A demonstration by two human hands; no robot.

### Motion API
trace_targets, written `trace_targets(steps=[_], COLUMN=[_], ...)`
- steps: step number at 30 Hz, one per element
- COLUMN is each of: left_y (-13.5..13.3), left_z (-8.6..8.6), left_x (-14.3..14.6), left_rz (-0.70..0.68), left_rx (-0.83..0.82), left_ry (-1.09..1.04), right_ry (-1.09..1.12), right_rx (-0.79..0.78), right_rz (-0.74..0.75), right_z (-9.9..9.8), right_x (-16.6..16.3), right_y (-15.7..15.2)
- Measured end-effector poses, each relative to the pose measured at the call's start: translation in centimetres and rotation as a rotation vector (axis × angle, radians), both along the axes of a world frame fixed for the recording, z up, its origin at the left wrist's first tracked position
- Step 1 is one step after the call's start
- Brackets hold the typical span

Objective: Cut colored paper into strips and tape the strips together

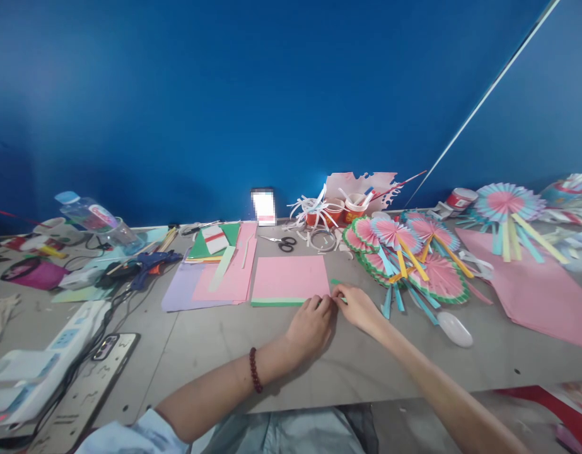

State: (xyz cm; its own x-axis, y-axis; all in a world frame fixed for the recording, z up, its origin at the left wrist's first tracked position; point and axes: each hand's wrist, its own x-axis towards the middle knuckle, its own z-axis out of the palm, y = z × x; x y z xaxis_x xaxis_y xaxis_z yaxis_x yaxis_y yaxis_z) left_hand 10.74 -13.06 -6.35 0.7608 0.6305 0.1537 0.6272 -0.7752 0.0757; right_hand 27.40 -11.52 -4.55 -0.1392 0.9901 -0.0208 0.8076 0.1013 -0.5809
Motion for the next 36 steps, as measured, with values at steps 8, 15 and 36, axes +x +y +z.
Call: trace_targets(steps=[8,15,36], left_y=[-0.2,0.2,0.0], left_z=[0.9,0.7,0.5], left_x=[-0.6,-1.5,-2.0], left_rz=[-0.008,-0.002,-0.091], left_rx=[-0.058,-0.220,-0.068], left_ry=[-0.033,-0.206,-0.101], right_ry=[0.136,0.345,0.275], right_rx=[0.009,-0.061,0.137], right_rz=[-0.026,-0.177,-0.278], right_z=[0.5,0.7,-1.2], right_x=[0.6,2.4,0.6], right_y=[-1.1,-0.7,11.2])
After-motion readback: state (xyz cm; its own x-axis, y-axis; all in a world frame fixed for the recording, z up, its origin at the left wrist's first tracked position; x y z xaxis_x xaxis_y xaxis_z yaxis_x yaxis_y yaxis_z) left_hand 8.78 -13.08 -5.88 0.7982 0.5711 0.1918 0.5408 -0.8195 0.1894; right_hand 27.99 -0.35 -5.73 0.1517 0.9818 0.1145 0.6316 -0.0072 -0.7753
